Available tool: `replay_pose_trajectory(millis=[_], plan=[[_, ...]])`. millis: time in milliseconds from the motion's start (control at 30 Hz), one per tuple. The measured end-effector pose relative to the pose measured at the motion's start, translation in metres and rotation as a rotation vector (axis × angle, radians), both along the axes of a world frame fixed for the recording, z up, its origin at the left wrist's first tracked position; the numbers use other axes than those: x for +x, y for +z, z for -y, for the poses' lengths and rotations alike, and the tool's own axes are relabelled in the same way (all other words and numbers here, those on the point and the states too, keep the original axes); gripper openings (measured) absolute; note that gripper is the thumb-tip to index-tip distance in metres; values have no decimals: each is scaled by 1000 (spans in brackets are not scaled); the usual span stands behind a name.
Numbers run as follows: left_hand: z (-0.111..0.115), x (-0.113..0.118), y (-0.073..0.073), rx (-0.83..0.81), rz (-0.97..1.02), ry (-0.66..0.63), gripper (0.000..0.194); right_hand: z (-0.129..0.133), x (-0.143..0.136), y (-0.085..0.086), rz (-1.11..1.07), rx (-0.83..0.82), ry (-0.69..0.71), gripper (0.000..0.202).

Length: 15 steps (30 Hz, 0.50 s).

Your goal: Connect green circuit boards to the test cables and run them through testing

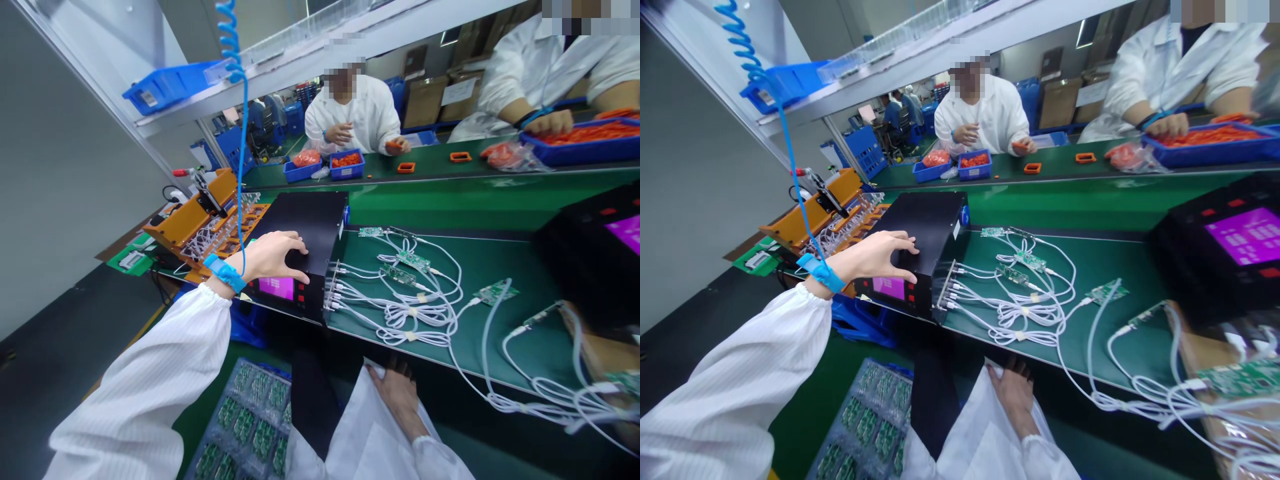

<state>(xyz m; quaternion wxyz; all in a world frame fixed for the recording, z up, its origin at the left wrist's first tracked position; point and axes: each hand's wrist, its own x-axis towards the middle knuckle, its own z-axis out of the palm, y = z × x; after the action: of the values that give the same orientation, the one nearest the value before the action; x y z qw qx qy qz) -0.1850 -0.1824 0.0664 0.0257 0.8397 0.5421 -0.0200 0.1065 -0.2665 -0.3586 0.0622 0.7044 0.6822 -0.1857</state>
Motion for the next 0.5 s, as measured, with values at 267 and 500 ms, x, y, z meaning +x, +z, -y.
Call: replay_pose_trajectory(millis=[267,500], plan=[[-1,-1,-1,21,53,-1,54,1,-1,-2,-14,15,-14,76],[0,-2,-2,41,55,-6,50,0,1,-2,-36,4,-10,79]])
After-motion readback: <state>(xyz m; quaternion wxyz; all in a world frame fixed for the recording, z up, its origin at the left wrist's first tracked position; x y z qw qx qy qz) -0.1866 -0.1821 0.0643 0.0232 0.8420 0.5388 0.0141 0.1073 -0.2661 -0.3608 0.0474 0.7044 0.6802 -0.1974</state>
